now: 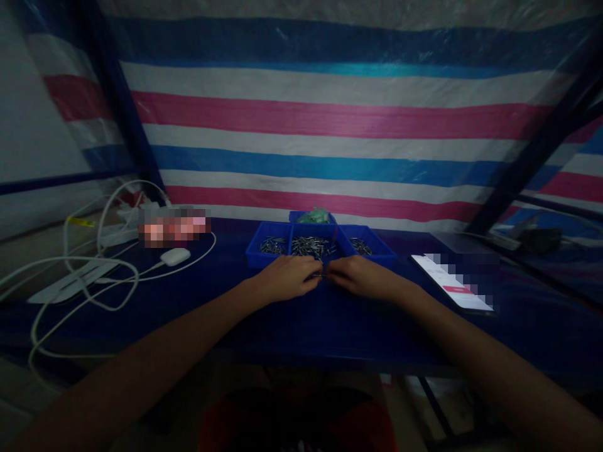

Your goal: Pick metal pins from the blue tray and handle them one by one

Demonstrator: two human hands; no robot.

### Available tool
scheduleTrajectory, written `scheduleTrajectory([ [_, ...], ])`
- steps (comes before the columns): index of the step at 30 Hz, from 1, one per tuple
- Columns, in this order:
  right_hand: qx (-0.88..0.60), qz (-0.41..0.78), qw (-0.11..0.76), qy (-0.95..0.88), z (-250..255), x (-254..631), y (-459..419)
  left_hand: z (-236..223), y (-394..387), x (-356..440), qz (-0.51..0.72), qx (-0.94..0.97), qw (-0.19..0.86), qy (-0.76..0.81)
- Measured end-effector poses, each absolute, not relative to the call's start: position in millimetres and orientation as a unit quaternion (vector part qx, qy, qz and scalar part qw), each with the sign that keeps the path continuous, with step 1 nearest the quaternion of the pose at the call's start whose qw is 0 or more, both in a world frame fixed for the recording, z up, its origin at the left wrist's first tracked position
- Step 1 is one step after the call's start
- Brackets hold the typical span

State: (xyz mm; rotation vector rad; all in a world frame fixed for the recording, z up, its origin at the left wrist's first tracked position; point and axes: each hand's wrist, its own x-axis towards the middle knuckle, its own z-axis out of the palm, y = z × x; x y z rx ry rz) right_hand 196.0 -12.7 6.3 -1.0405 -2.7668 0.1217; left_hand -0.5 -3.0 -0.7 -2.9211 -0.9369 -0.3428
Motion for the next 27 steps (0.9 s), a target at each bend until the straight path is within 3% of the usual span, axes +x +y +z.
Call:
scheduleTrajectory([
  [10,-0.332,0.051,0.090,-0.937,4.4,194.7,-13.1,-0.3,-7.2,1.9,-0.152,-0.962,0.001,-0.225],
  [27,-0.334,0.059,0.099,-0.935,7.6,196.3,-14.4,-1.8,-2.8,1.0,-0.092,-0.941,0.045,-0.322],
])
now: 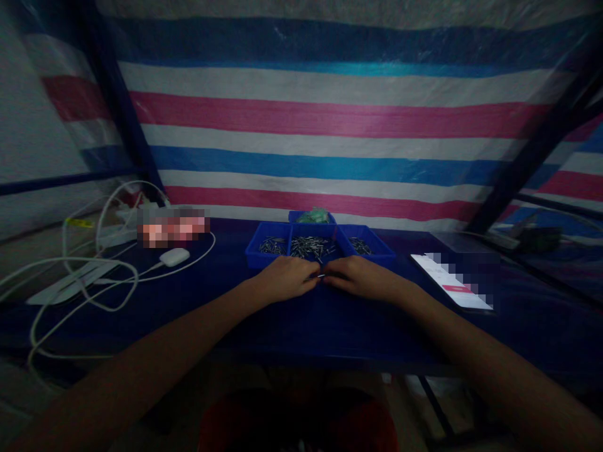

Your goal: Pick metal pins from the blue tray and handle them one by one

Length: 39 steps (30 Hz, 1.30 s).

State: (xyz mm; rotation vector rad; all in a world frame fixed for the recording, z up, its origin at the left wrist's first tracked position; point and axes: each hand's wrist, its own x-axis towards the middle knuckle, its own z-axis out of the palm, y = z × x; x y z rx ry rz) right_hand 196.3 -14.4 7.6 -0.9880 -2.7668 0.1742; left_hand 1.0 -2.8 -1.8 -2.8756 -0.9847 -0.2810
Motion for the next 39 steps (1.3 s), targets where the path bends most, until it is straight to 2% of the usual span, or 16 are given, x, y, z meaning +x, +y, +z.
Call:
scheduleTrajectory([
  [11,-0.328,0.063,0.092,-0.938,8.7,191.9,-15.6,-5.7,-0.9,1.1,-0.105,-0.952,0.039,-0.286],
  [39,-0.358,0.060,0.081,-0.928,6.3,198.6,-11.2,-2.5,-0.9,-1.4,-0.068,-0.932,0.038,-0.353],
])
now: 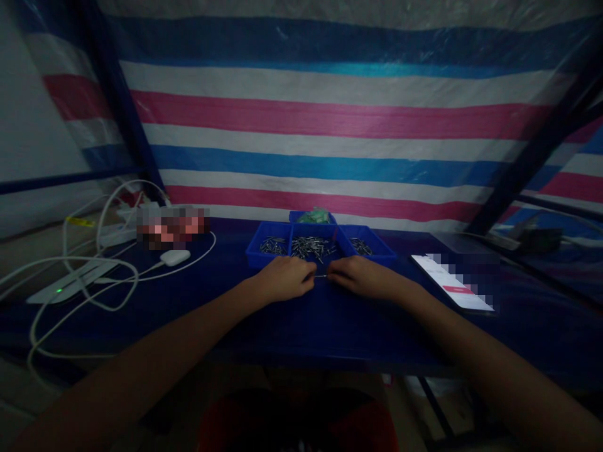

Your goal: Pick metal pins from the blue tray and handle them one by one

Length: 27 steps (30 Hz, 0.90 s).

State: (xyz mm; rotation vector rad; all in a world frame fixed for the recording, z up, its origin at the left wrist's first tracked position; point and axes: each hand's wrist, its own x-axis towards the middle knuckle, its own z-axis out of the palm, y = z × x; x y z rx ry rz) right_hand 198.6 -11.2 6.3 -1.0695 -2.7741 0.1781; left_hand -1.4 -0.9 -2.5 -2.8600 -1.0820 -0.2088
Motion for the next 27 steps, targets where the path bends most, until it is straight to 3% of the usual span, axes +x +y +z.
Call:
scheduleTrajectory([
  [27,-0.354,0.065,0.078,-0.930,6.6,198.6,-11.3,-5.2,1.3,-1.9,-0.069,-0.934,0.046,-0.346],
])
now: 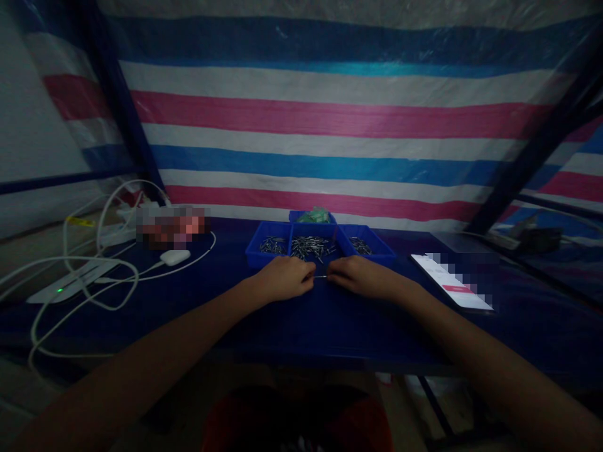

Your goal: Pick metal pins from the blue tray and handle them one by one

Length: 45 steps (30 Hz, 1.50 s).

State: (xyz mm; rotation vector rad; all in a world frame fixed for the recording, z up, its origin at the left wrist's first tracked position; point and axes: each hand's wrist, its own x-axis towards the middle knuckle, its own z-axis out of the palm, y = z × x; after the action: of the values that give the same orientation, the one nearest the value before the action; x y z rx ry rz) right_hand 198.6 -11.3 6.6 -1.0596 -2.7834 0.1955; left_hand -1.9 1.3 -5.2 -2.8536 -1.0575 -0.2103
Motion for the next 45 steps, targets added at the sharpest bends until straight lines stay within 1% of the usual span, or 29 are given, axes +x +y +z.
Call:
scheduleTrajectory([
  [23,-0.361,0.068,0.070,-0.928,4.6,200.5,-10.7,-5.0,2.3,-2.4,-0.064,-0.935,0.047,-0.345],
  [34,-0.378,0.080,0.048,-0.921,3.3,200.3,-10.8,-4.4,1.6,-3.8,-0.075,-0.940,0.057,-0.328],
  [45,-0.369,0.048,0.063,-0.926,1.8,200.6,-10.0,-4.8,-0.3,-3.7,-0.073,-0.936,0.057,-0.340],
])
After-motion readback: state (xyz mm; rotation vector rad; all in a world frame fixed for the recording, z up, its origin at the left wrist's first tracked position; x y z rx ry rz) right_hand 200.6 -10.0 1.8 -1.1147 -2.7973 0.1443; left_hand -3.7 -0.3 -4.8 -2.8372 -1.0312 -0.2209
